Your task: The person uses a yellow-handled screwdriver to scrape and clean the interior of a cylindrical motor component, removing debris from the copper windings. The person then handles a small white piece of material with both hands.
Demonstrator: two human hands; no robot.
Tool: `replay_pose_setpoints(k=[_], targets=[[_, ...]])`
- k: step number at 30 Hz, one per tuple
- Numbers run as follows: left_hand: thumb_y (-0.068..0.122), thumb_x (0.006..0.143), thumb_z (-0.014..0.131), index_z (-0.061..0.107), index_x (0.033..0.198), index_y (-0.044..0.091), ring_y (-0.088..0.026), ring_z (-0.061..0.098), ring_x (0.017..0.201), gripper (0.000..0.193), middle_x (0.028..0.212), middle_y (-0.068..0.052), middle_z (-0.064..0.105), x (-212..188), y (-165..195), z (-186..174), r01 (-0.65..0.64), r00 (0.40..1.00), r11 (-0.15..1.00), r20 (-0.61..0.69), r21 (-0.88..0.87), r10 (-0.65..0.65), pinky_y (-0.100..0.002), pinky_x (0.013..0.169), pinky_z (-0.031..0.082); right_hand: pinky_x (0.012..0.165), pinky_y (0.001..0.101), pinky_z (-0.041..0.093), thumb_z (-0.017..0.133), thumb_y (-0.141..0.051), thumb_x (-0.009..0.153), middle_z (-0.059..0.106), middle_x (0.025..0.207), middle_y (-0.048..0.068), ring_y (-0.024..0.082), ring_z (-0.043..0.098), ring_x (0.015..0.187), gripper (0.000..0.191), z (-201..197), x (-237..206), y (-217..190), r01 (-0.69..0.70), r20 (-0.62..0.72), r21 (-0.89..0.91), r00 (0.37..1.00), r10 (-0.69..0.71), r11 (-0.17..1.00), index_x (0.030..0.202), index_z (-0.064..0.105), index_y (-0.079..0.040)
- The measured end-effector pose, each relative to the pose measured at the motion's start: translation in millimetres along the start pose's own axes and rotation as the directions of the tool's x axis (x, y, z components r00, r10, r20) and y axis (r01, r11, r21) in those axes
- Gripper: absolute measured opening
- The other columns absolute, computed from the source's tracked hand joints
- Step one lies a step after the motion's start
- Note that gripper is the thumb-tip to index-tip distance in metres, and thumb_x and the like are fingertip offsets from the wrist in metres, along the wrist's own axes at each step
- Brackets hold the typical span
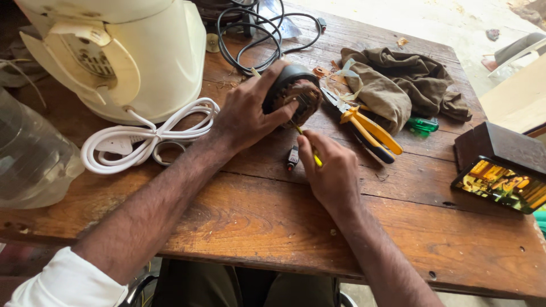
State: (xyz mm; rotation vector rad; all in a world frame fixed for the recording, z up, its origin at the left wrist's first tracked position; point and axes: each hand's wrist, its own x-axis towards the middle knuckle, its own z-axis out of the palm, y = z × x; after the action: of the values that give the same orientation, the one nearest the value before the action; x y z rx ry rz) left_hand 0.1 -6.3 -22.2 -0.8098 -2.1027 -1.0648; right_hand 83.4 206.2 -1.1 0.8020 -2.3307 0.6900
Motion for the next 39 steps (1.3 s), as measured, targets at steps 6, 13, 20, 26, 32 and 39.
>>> replay_pose_setpoints(k=[6, 13, 20, 26, 32, 39], targets=[[0.049, 0.107, 0.059, 0.038, 0.151, 0.012, -0.032, 0.076, 0.083, 0.06, 0.105, -0.022, 0.069, -0.9, 3.4, 2.0, -0.046, 0.999, 0.996, 0.009, 0.077, 0.045, -0.044, 0.068, 0.071, 0.063, 0.0394, 0.061, 0.065, -0.02, 0.104, 0.075, 0.094, 0.016, 0.026, 0.073, 0.072, 0.023, -2.4, -3.1, -9.5, 0.054, 0.102, -0.196, 0.994, -0.035, 0.979, 0.113, 0.069, 0.001], [0.049, 0.106, 0.056, 0.04, 0.149, 0.01, -0.033, 0.079, 0.086, 0.061, 0.108, -0.022, 0.072, 1.7, 8.0, -5.5, 0.073, 0.997, 0.997, -0.001, -0.002, -0.073, -0.045, 0.071, 0.072, 0.065, 0.0406, 0.061, 0.065, -0.019, 0.104, 0.075, 0.094, 0.015, 0.027, 0.074, 0.074, 0.022, -6.0, 5.2, -17.4, -0.013, 0.083, -0.161, 0.996, 0.026, 0.987, 0.114, 0.07, -0.001], [0.054, 0.107, 0.053, 0.04, 0.15, 0.006, -0.035, 0.079, 0.089, 0.066, 0.11, -0.024, 0.071, 1.7, 6.2, -1.2, 0.08, 0.997, 0.997, -0.004, 0.003, -0.08, -0.045, 0.072, 0.072, 0.065, 0.0391, 0.062, 0.065, -0.02, 0.104, 0.076, 0.094, 0.016, 0.026, 0.075, 0.073, 0.024, -4.8, 2.3, -11.9, 0.025, 0.081, -0.192, 0.997, -0.009, 0.981, 0.116, 0.07, 0.0], [0.056, 0.106, 0.053, 0.04, 0.15, 0.006, -0.034, 0.079, 0.088, 0.068, 0.109, -0.023, 0.072, 1.5, 5.3, -1.1, 0.083, 0.996, 0.996, -0.011, 0.031, -0.083, -0.046, 0.072, 0.071, 0.065, 0.0382, 0.063, 0.065, -0.02, 0.105, 0.076, 0.097, 0.017, 0.026, 0.075, 0.074, 0.025, -1.5, 0.1, -7.2, 0.071, 0.085, -0.214, 0.995, -0.053, 0.974, 0.118, 0.069, 0.001], [0.055, 0.105, 0.053, 0.04, 0.149, 0.005, -0.033, 0.079, 0.086, 0.068, 0.107, -0.023, 0.072, 2.7, 4.3, -0.5, 0.098, 0.995, 0.995, -0.004, 0.018, -0.098, -0.044, 0.069, 0.072, 0.063, 0.0361, 0.063, 0.066, -0.02, 0.105, 0.076, 0.099, 0.02, 0.027, 0.075, 0.074, 0.026, 3.5, -1.3, 0.0, 0.106, 0.102, -0.242, 0.991, -0.083, 0.965, 0.119, 0.069, 0.002], [0.052, 0.106, 0.054, 0.04, 0.149, 0.005, -0.033, 0.08, 0.087, 0.065, 0.108, -0.023, 0.072, 1.8, 4.6, -1.2, 0.095, 0.995, 0.995, -0.006, 0.029, -0.095, -0.044, 0.072, 0.072, 0.066, 0.0377, 0.063, 0.067, -0.02, 0.104, 0.076, 0.097, 0.018, 0.028, 0.075, 0.075, 0.026, 0.5, 0.2, -6.8, 0.12, 0.083, -0.281, 0.991, -0.1, 0.952, 0.117, 0.068, 0.002]])
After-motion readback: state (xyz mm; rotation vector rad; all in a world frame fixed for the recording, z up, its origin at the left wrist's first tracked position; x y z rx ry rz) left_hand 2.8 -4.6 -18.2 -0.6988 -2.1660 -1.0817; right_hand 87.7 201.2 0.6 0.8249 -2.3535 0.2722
